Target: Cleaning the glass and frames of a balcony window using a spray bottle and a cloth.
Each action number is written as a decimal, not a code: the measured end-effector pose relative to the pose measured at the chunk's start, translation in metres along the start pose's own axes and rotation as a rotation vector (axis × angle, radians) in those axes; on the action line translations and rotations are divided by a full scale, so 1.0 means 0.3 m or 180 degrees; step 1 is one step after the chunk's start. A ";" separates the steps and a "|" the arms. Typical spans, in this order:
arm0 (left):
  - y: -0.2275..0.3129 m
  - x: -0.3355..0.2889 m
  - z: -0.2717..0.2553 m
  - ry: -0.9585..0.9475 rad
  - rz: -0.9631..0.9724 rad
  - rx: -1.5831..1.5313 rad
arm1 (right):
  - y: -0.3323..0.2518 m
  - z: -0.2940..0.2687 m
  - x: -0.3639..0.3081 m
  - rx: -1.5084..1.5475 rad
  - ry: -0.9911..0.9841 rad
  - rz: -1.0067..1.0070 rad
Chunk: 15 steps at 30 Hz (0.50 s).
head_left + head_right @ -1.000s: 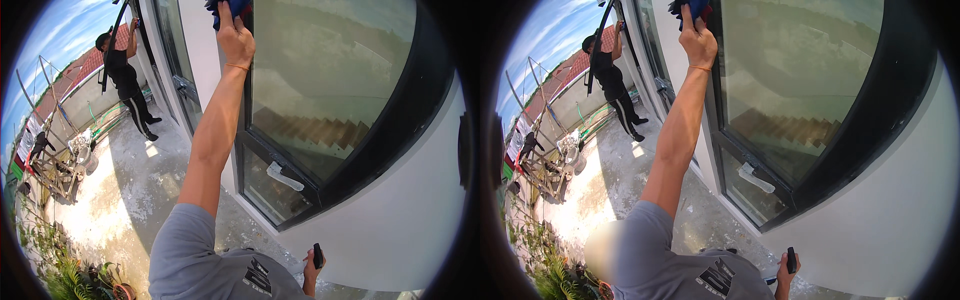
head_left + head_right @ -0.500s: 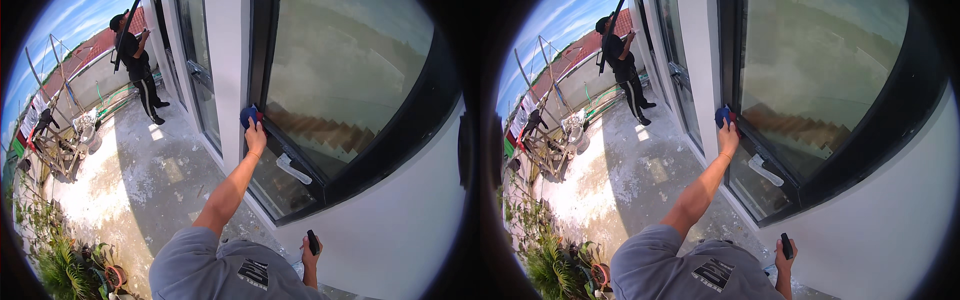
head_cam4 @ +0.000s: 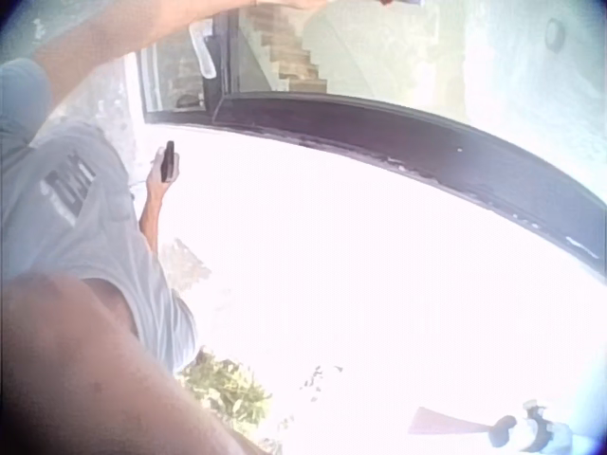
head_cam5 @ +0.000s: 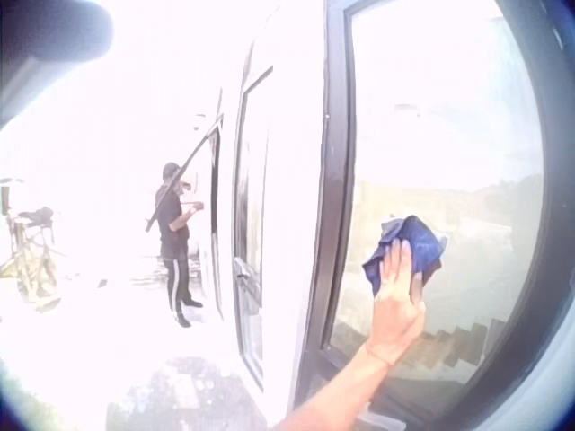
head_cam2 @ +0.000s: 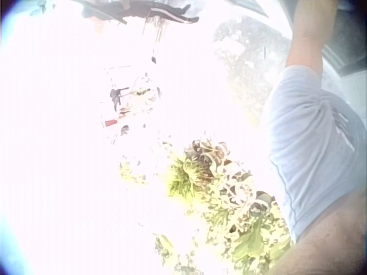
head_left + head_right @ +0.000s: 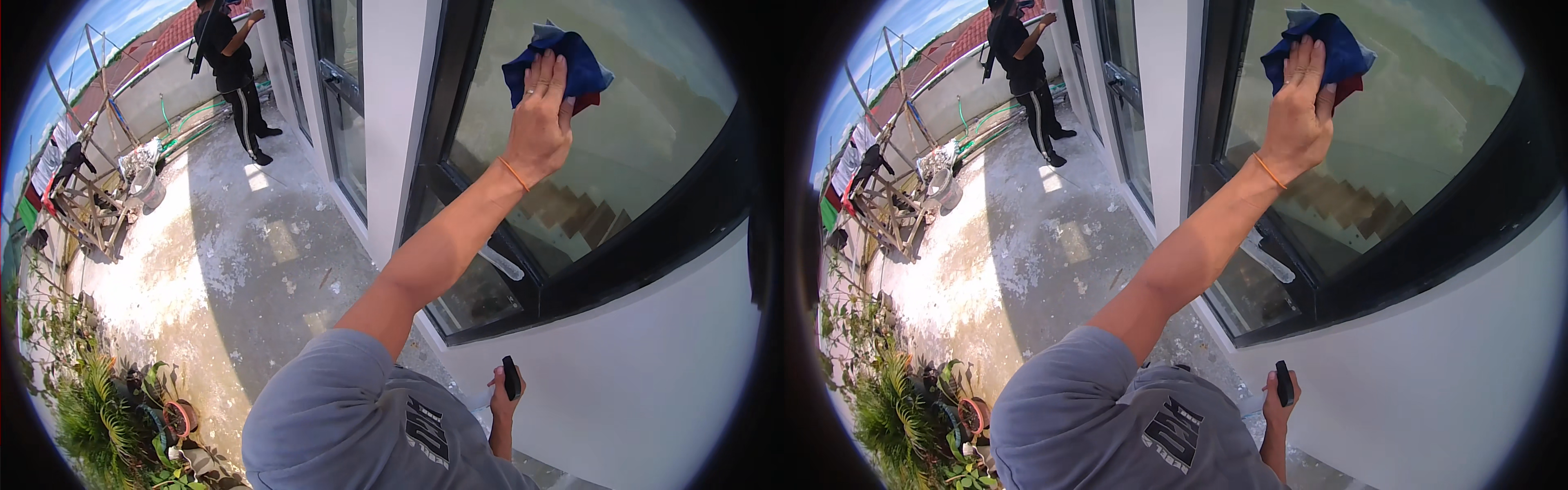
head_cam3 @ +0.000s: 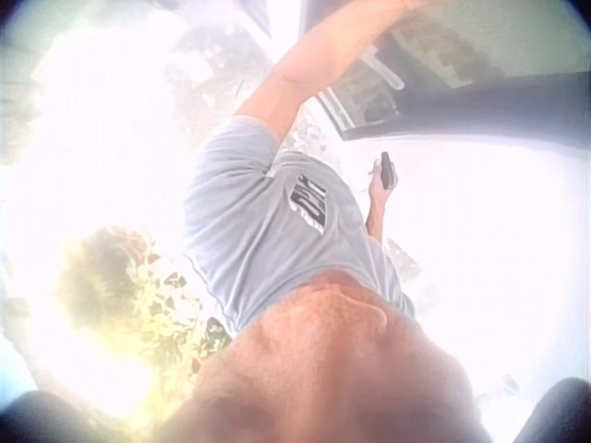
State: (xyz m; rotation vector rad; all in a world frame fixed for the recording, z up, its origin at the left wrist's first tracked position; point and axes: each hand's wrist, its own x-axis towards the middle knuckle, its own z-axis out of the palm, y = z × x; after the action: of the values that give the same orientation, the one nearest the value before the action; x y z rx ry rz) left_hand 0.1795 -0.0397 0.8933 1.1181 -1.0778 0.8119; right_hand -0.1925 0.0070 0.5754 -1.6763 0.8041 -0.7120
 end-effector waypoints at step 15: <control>0.301 -0.265 0.092 -0.0366 0.0201 -0.0961 | 0.056 -0.016 -0.049 -0.0110 0.0514 0.0217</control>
State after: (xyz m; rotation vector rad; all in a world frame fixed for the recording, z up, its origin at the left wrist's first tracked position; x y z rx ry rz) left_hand 0.0656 -0.0417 0.8457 0.8866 -1.2900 0.6145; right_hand -0.2076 0.0131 0.5594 -1.6290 0.9875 -0.7971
